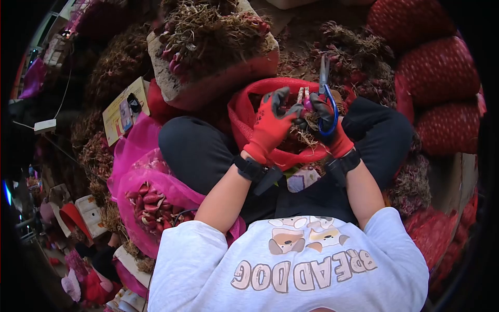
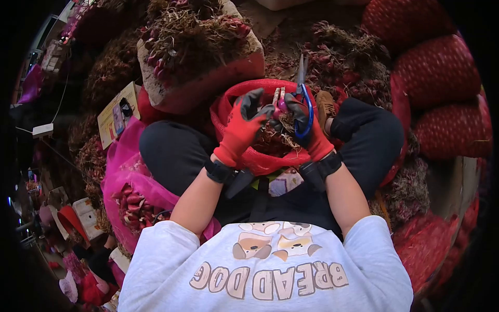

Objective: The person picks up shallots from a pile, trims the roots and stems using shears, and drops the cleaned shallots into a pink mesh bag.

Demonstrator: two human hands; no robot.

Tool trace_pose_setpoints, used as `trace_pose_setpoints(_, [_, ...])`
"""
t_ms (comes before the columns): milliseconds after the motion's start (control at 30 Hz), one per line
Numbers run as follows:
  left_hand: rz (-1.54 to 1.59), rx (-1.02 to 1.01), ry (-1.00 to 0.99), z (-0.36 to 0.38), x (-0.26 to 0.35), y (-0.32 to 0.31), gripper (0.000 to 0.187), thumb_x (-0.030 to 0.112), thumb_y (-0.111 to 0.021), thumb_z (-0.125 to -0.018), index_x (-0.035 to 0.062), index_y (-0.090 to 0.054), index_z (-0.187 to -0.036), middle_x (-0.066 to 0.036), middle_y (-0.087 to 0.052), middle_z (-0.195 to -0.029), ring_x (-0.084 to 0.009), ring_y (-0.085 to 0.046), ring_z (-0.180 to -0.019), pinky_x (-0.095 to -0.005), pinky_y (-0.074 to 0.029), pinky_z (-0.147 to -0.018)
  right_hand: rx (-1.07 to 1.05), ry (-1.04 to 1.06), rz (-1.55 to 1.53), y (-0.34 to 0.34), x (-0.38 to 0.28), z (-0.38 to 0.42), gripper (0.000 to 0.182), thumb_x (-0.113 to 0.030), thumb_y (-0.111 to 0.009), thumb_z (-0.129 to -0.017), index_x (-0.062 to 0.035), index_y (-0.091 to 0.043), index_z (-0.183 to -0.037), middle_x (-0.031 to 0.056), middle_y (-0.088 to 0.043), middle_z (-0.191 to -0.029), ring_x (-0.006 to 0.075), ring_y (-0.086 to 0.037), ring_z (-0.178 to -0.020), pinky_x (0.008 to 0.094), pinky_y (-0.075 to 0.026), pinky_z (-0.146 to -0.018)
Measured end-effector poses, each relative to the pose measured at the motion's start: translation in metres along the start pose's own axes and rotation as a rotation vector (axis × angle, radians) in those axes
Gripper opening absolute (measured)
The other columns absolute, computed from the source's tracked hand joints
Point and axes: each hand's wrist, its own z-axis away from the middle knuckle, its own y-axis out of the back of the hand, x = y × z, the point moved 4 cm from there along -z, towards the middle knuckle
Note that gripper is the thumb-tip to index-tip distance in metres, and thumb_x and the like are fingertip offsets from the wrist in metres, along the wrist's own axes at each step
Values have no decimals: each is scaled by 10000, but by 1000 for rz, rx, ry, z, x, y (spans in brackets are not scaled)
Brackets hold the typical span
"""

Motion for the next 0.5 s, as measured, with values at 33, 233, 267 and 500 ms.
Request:
trace_pose_setpoints(33, [166, -60, 122, 1, -11, -5, 422, 6, -609, -852, 1, -468, -1250, -49, -585, -1088, -119, -550, -1036, -256, -448, -899, -128, 168, 142, 19, 23, -14, 217, -247, -536, -938, -55, -559, -1036, 19, -550, -867, 133, -558, -822, 270, -471, -681])
trace_pose_setpoints(233, [234, -183, 283, 16, 0, -9, 452, -48, -645, -742, 12, -527, -1174, -56, -588, -1084, -160, -573, -959, -302, -470, -820, -6, 41, 368, 7, 25, -8, 352, -159, -633, -865, -21, -543, -1176, 30, -619, -1013, 90, -580, -903, 251, -464, -792])
trace_pose_setpoints(267, [55, -139, 182, 15, 0, -6, 457, -45, -660, -724, 15, -530, -1157, -67, -585, -1081, -181, -582, -952, -314, -475, -818, 48, 118, 452, 6, 22, -6, 334, -175, -658, -851, -21, -574, -1135, 25, -630, -994, 78, -578, -887, 253, -460, -789])
trace_pose_setpoints(500, [-363, -31, -27, 10, 30, -4, 489, 45, -745, -630, 59, -535, -1072, -146, -595, -1020, -342, -598, -963, -391, -484, -819, -122, 65, -53, -2, 5, -7, 220, -148, -634, -860, -24, -608, -1041, 35, -637, -925, 91, -588, -841, 254, -475, -746])
